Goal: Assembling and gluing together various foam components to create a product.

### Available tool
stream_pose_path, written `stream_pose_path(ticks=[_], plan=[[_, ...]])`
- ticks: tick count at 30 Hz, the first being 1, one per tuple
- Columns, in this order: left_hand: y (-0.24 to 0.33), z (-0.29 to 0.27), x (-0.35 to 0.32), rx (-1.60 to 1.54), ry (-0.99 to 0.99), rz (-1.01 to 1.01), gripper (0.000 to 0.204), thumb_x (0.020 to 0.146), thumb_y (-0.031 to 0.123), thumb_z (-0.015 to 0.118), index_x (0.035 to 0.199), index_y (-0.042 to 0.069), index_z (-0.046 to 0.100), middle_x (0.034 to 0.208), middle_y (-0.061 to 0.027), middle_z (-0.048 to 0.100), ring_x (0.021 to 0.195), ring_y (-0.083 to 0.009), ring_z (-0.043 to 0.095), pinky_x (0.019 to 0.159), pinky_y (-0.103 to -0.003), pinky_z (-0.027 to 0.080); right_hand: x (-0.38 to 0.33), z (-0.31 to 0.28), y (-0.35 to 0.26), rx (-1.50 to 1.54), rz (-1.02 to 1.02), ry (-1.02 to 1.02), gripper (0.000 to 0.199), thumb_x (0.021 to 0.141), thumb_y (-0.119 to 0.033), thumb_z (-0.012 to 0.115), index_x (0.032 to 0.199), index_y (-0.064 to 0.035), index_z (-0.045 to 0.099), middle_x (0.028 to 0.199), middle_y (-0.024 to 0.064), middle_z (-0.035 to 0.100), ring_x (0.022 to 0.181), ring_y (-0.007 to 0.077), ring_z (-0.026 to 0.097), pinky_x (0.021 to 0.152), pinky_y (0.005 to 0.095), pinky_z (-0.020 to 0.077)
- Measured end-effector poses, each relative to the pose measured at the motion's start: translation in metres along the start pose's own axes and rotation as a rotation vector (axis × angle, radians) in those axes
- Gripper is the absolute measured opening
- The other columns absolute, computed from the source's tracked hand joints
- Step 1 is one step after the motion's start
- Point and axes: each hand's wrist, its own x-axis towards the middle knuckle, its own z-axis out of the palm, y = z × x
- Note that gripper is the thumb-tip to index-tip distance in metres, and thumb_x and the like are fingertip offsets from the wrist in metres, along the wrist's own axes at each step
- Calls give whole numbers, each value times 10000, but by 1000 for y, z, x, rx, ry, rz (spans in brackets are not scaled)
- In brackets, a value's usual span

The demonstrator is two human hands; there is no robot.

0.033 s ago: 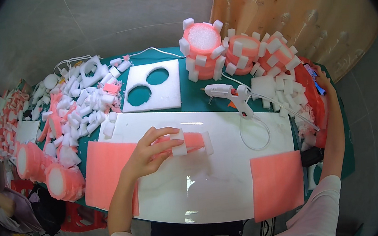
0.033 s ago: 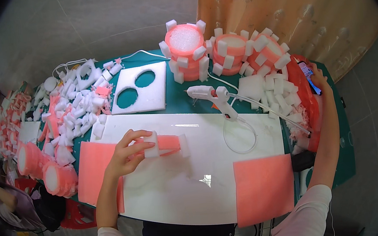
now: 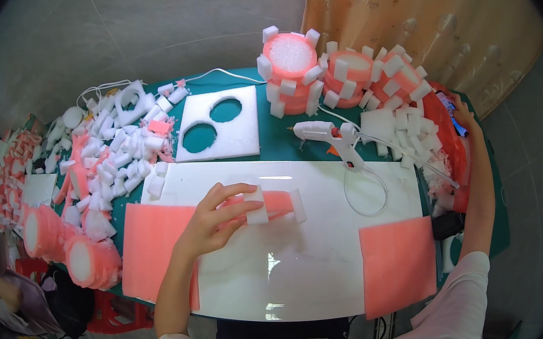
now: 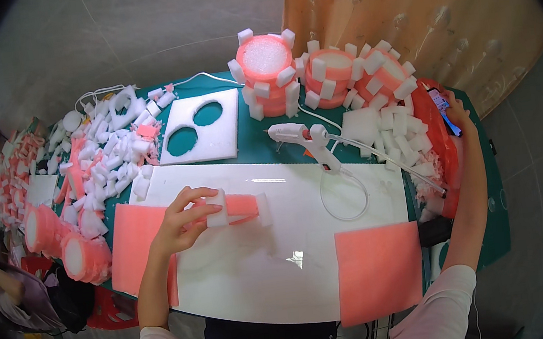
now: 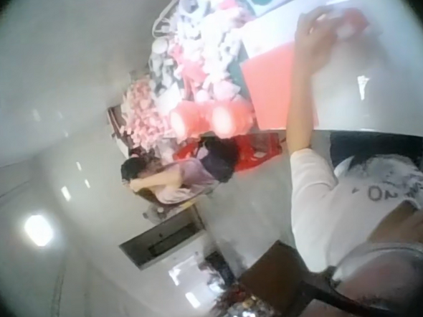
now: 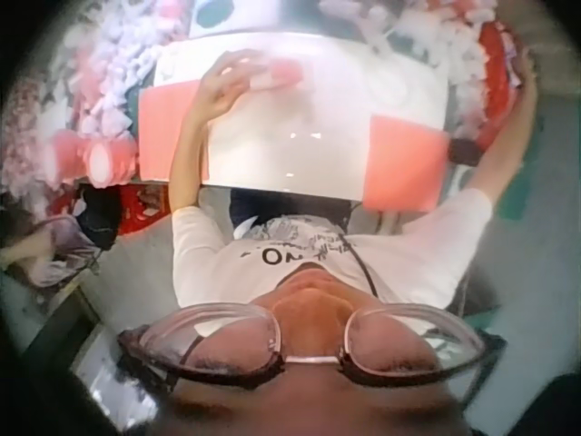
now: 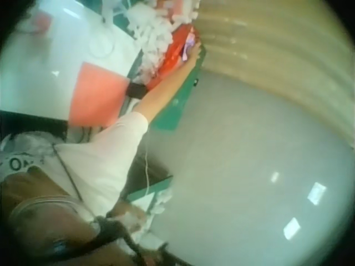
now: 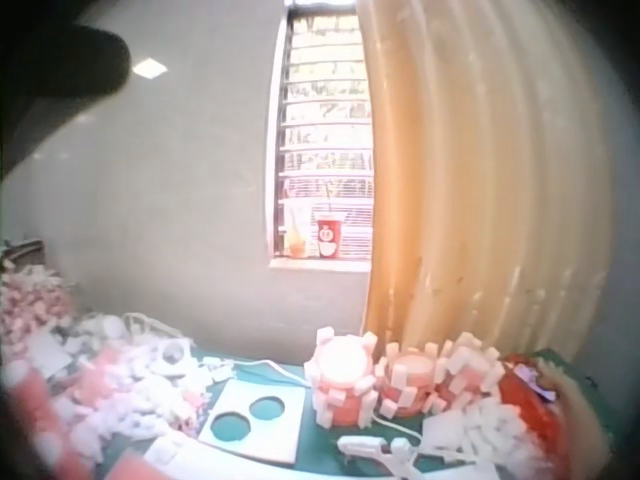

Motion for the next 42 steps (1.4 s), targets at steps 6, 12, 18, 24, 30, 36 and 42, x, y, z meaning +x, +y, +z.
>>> stream_pose_path(ticks=[6, 12, 18, 24, 30, 36, 42], plan=[[-1, 2, 3, -7, 14, 29, 424, 616, -60, 606, 995, 129, 624, 1138, -37, 519, 834, -199, 456, 748, -290, 397, 6, 2, 9, -24, 8, -14, 459, 742, -89, 424, 1163, -253, 343, 1286, 26, 392, 1214, 292, 299, 895, 604, 166], [-2, -1, 5, 8, 5, 16, 417, 614, -58, 600, 988, 126, 627, 1137, -39, 522, 826, -196, 455, 748, -287, 397, 10, 8, 6, 1, -24, 21, 550, 683, 10, 359, 1167, -248, 329, 1289, 18, 394, 1208, 314, 304, 879, 637, 173], [-4, 0, 4, 2, 17, 21, 415, 609, -63, 596, 980, 119, 629, 1133, -44, 523, 817, -196, 455, 729, -284, 393, 23, 0, 8, 12, -18, 20, 528, 698, 4, 357, 1162, -248, 348, 1279, 26, 403, 1204, 302, 315, 884, 621, 172], [-4, 1, 5, 19, 16, 30, 403, 615, -61, 596, 976, 116, 626, 1126, -44, 524, 816, -199, 454, 717, -290, 391, 29, -1, 26, 22, -77, 35, 478, 731, -34, 365, 1162, -241, 366, 1259, 21, 428, 1196, 292, 328, 890, 597, 182], [-3, 1, 5, 23, 28, 40, 399, 632, -55, 597, 988, 122, 623, 1131, -38, 522, 810, -201, 453, 717, -289, 392, 11, -13, -4, 214, -176, 182, 430, 739, 64, 374, 1154, -50, 371, 1175, 145, 488, 1181, 281, 358, 967, 347, 259], [-2, 0, 6, 52, 22, 88, 405, 648, -45, 605, 1012, 133, 613, 1135, -39, 521, 811, -210, 461, 715, -303, 404, 22, -67, -2, 425, -567, 498, 492, 718, 64, 378, 1200, -38, 370, 1232, 102, 446, 1180, 220, 367, 959, 308, 276], [-3, -1, 1, -28, -2, 57, 453, 635, -82, 578, 1039, 122, 595, 1153, -63, 508, 1002, -240, 477, 868, -362, 358, -67, -138, -147, 665, -605, 899, 415, 802, -7, 397, 1214, -57, 398, 1241, 55, 450, 1113, 178, 427, 926, 307, 313]])
